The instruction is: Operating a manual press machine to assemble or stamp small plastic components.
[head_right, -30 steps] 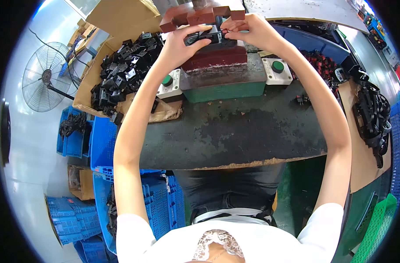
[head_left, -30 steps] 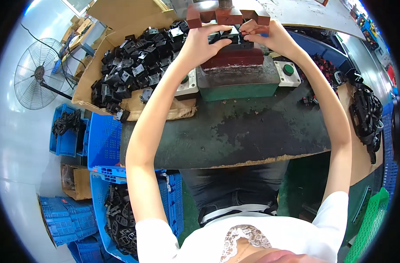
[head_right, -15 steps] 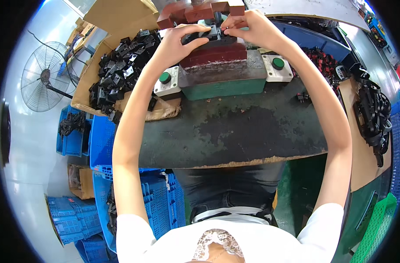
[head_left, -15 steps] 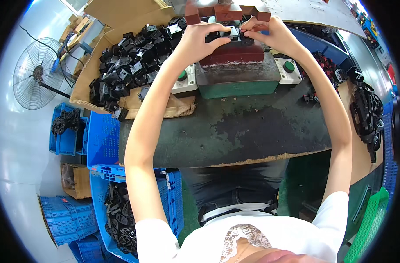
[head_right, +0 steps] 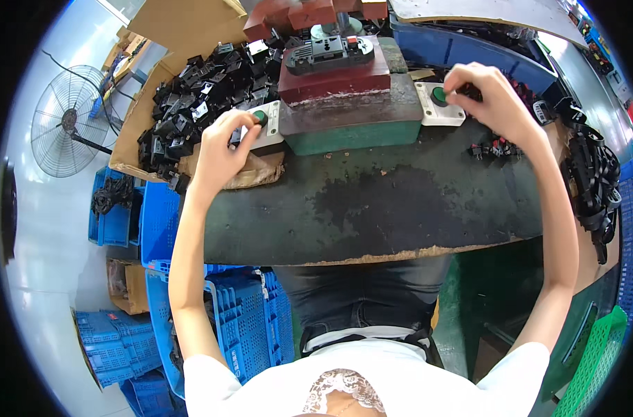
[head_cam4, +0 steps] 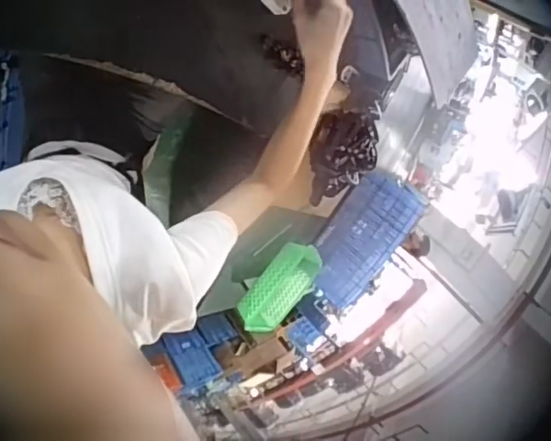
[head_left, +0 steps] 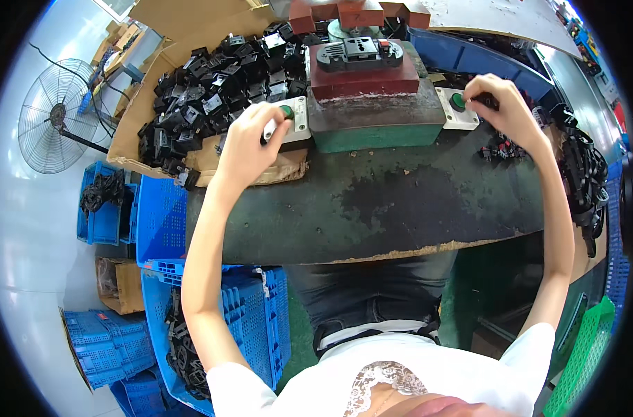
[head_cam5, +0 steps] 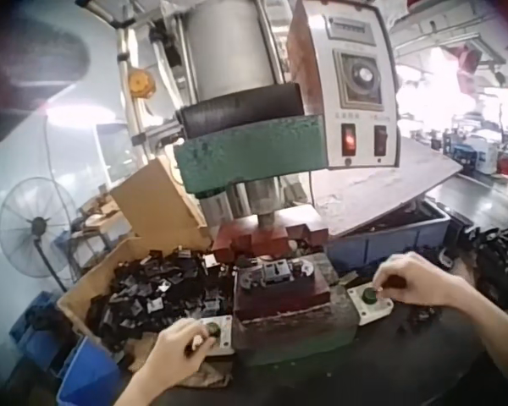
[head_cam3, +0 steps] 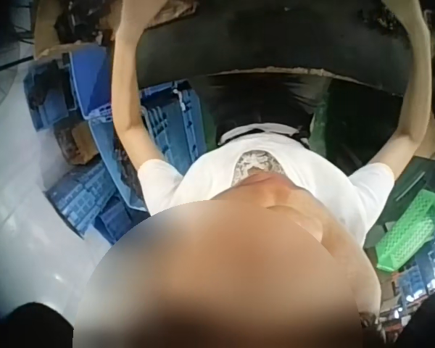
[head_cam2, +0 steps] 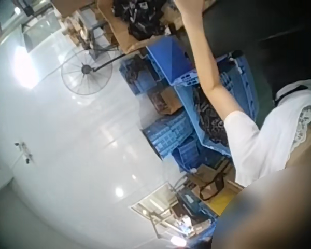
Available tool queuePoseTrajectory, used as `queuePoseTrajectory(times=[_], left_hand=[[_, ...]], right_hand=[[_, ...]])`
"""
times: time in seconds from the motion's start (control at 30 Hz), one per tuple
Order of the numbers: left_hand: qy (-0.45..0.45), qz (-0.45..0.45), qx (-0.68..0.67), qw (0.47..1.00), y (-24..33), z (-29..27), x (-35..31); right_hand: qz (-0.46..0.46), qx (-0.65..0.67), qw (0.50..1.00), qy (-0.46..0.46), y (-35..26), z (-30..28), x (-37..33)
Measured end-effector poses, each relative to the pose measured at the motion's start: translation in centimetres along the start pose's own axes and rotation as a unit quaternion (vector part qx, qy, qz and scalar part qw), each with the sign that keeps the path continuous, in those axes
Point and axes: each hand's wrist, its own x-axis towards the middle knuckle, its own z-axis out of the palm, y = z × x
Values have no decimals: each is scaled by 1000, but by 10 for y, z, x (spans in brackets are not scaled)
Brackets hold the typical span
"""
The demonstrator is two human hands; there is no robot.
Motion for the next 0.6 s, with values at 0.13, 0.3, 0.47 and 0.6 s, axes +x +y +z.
queuePoseTrajectory(times=[0.13, 0.3, 0.47, 0.6], left_hand=[[45, 45, -14, 998, -1, 3, -8], [33, 33, 34, 998, -5, 8, 0], [13, 21, 44, 999, -9, 7, 8], [16, 28, 45, 998, -9, 7, 7]], right_hand=[[-34, -17, 998, 49, -3, 16, -10], [-37, -30, 998, 42, -1, 21, -6], [-46, -54, 997, 31, 0, 20, -4], [-50, -73, 996, 15, 0, 19, 1]])
